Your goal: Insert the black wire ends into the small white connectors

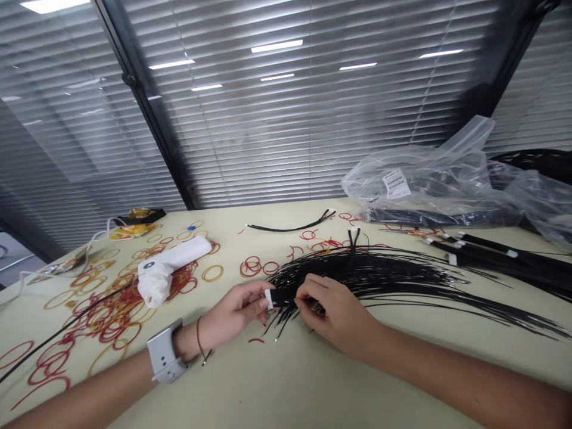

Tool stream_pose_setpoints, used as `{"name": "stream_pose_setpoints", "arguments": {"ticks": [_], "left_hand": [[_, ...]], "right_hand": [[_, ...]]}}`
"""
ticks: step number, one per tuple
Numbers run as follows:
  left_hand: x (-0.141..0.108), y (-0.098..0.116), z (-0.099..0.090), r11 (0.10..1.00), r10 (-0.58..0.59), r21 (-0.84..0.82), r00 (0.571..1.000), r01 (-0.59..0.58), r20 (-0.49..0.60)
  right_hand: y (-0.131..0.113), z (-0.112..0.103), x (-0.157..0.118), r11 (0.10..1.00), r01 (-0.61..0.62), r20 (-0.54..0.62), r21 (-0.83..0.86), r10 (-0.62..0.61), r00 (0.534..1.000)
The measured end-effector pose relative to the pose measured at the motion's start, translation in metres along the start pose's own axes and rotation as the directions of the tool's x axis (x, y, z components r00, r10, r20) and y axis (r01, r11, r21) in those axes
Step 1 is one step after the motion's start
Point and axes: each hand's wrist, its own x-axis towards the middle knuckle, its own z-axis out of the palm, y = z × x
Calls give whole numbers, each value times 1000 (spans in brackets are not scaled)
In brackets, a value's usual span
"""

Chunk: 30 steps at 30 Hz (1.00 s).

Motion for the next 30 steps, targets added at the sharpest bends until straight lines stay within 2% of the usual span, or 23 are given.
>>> {"name": "stream_pose_setpoints", "arguments": {"ticks": [9,14,17,22,30], "left_hand": [[0,1,1,1000,-6,-8,1000,6,-14],[1,1,1,1000,-7,-5,1000,7,-17],[1,2,1,1000,-1,-11,1000,1,-10],[0,4,4,1000,-11,-13,1000,11,-11],[-1,3,4,1000,-6,13,1000,6,17]], "right_hand": [[-1,-1,0,1000,26,-12,10,-26,1000],[-2,-3,1,994,-53,49,98,48,998],[-1,-2,1,994,-75,66,82,70,995],[-1,2,0,998,13,53,-59,-10,999],[-2,7,0,975,137,63,-177,-128,990]]}}
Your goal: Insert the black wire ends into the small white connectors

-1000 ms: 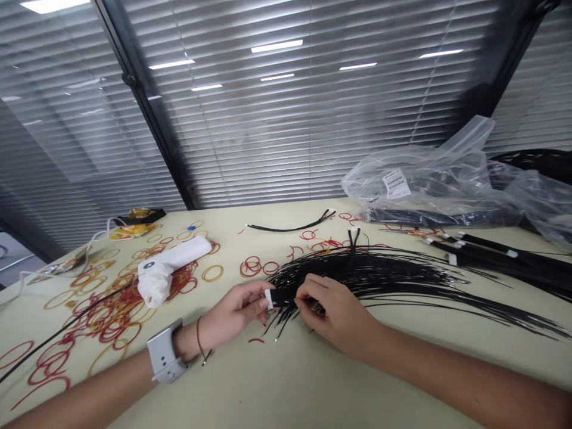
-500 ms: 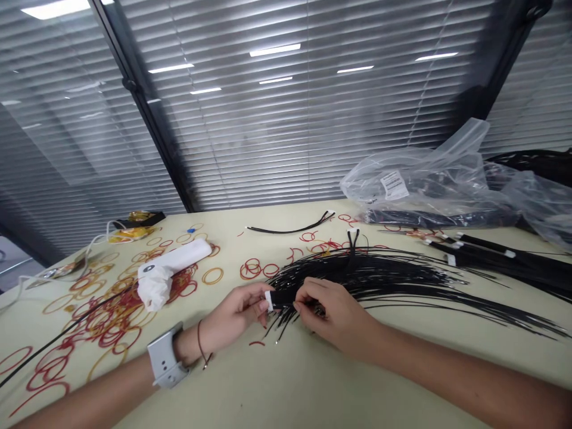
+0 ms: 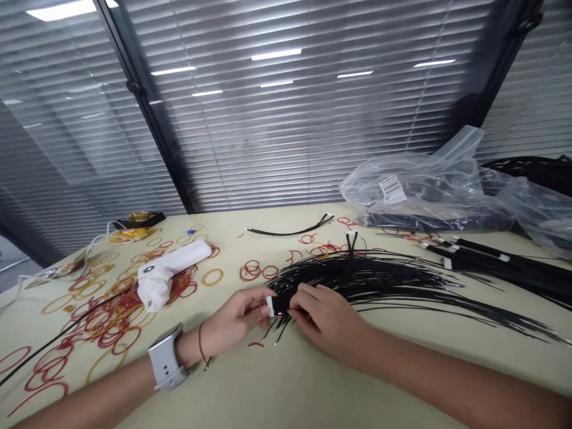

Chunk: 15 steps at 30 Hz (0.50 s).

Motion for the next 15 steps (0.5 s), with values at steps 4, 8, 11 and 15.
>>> {"name": "stream_pose_setpoints", "arguments": {"ticks": [4,8,11,15], "left_hand": [[0,-1,1,999,-9,49,1000,9,6],[0,0,3,998,-15,56,1000,16,-16],[-2,1,5,999,-5,50,1000,6,-14],[-3,2,5,998,-10,58,1000,12,-22]], "right_hand": [[0,2,0,999,32,3,-28,-32,999],[0,2,0,999,33,13,-25,-33,999],[1,2,0,999,36,20,-21,-35,999],[1,2,0,999,41,34,-17,-41,999]]}}
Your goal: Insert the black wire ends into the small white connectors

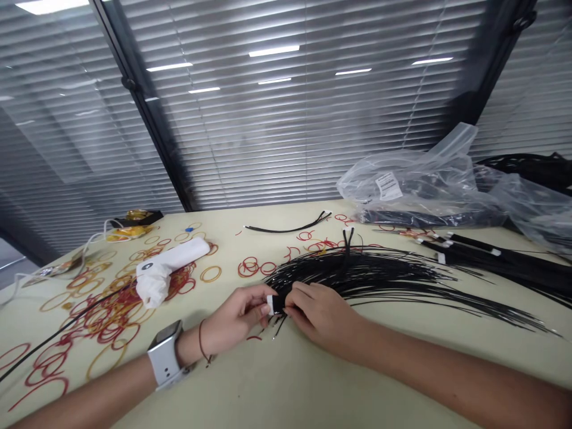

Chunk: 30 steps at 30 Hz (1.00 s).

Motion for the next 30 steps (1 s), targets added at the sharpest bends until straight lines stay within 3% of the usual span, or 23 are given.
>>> {"name": "stream_pose_setpoints", "arguments": {"ticks": [9,15,18,21,23,25,27,30], "left_hand": [[9,-9,-7,989,47,-137,998,-52,-38],[11,-10,-12,972,24,-231,996,-45,-90],[11,-7,-13,967,2,-251,991,-36,-135],[11,-5,-13,963,-12,-267,987,-31,-159],[10,-4,-13,960,-17,-279,986,-31,-167],[9,-2,-13,956,-19,-292,985,-33,-171],[7,1,-13,952,-24,-304,984,-31,-176],[4,5,-14,950,-35,-310,982,-25,-188]], "right_hand": [[-4,-2,-1,994,-80,22,80,79,997],[1,0,-3,980,-43,-139,196,71,988],[1,-3,-3,988,-24,-247,150,61,967],[-5,-7,-2,998,52,-330,43,-35,943],[-11,-10,-2,989,150,-274,-10,-147,950],[-15,-14,-3,971,238,-144,3,-235,961],[-18,-19,-4,965,252,-58,70,-249,967],[-17,-24,-4,966,211,-90,148,-200,976]]}}
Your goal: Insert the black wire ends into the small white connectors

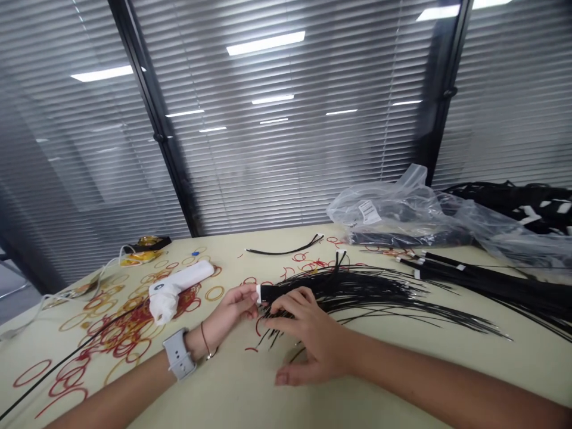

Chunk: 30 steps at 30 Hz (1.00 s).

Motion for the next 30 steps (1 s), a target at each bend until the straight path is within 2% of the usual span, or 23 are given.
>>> {"name": "stream_pose_setpoints", "arguments": {"ticks": [2,5,8,13,17,30], "left_hand": [[-1,2,0,1000,4,4,1000,-4,-7],[-2,4,1,999,31,29,1000,-31,-4],[-5,4,5,996,60,63,998,-61,19],[-12,0,13,970,116,204,990,-130,80],[-15,-3,18,958,112,256,990,-130,83],[-21,-6,19,920,73,378,993,-103,93]], "right_hand": [[3,0,0,1000,-21,-61,-2,20,998],[8,7,2,985,-146,-168,-86,130,977],[12,15,4,956,-223,-196,-190,186,963],[15,21,4,947,-145,-159,-287,102,982],[14,22,3,926,-57,-146,-372,2,989],[15,23,-1,926,-15,-94,-377,-23,995]]}}
